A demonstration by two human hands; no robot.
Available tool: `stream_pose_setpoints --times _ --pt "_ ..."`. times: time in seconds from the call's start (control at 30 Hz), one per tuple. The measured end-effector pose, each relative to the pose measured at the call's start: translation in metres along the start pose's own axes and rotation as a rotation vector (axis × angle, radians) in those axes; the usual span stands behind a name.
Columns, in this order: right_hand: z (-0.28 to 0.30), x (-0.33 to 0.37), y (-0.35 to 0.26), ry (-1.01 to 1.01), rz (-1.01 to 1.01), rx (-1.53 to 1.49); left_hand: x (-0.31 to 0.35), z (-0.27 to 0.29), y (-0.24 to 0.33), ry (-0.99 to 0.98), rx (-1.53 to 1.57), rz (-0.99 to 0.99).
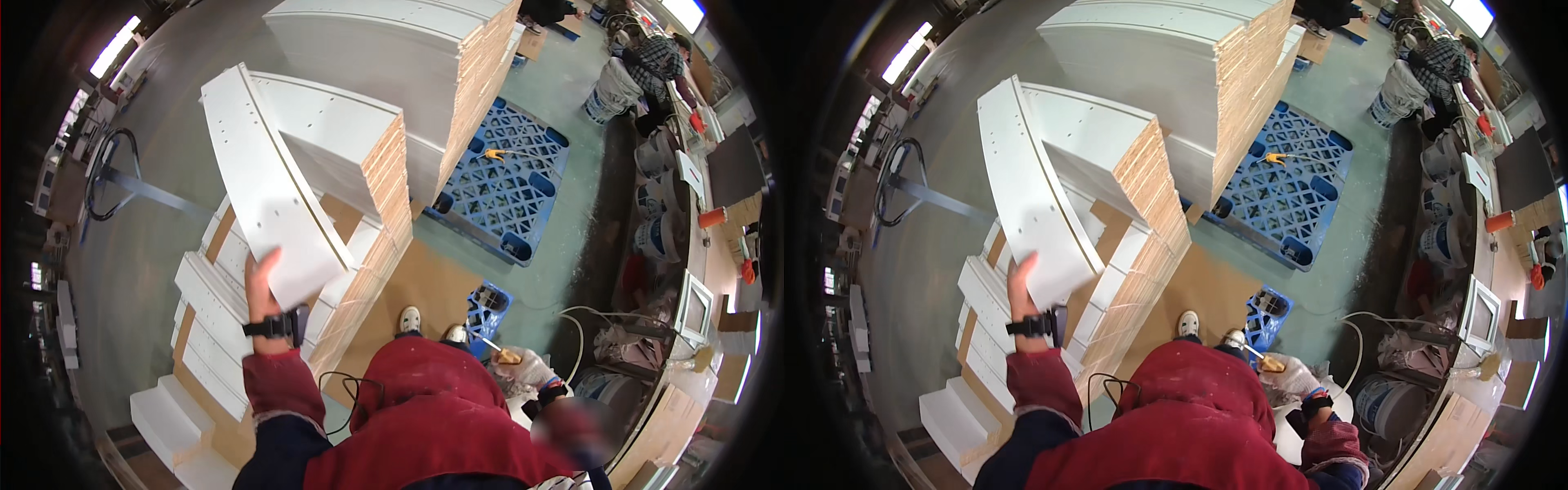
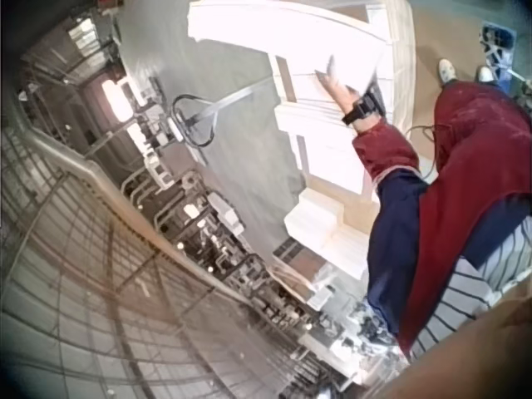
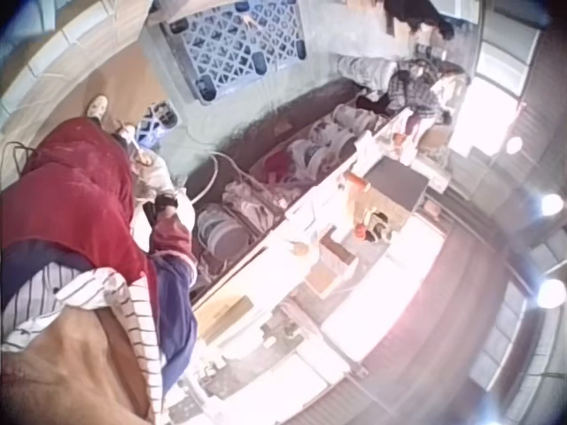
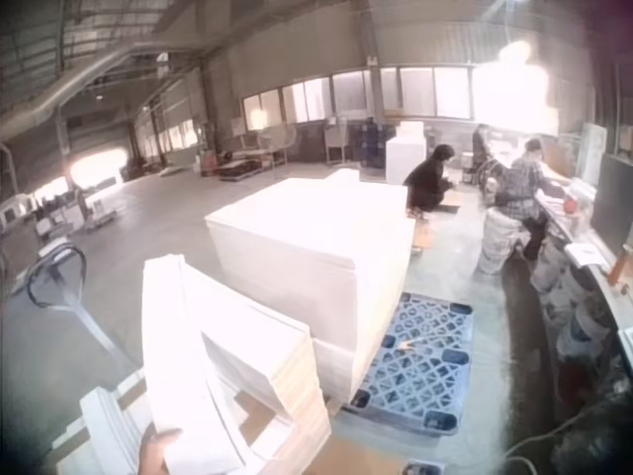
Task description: The person repeatedly picks up white wooden panels from a stack, wipes their edges with a sanding block, and places them back. The person handles the panels one at a time, focusing on edge finishing in a workshop setting.
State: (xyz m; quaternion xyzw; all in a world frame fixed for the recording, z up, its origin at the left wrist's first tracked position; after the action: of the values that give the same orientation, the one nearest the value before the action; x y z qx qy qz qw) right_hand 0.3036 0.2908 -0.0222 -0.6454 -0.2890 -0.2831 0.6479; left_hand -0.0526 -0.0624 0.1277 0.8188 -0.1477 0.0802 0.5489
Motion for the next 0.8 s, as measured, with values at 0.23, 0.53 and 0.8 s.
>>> stream_pose_setpoints --times 0.23,0.53,0.8 --pt "0.027 0.05 -0.124 0.076 0.333 0.131 0.152 -0.012 0.017 -0.039 -0.292 0.026" --pt "0.026 0.179 -0.188 0.116 0.756 0.939 0.18 -0.115 -0.044 -0.543 -0.764 0.388" --pt "0.101 0.174 -0.088 0.455 0.38 0.838 0.182 -0.172 -0.136 -0.906 -0.911 0.765"
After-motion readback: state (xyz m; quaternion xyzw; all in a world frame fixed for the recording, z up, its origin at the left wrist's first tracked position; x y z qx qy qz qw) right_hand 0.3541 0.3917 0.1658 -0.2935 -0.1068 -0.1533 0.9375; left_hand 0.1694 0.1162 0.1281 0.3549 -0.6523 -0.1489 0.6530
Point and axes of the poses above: each hand's wrist, its own x-axis away from the middle knuckle, its own z-axis out of the back of the hand, y = z × x, the point moved 10 cm from there along -x, towards the middle knuckle, and after that the axes turned 2 degrees about z, right-handed, at the moved point
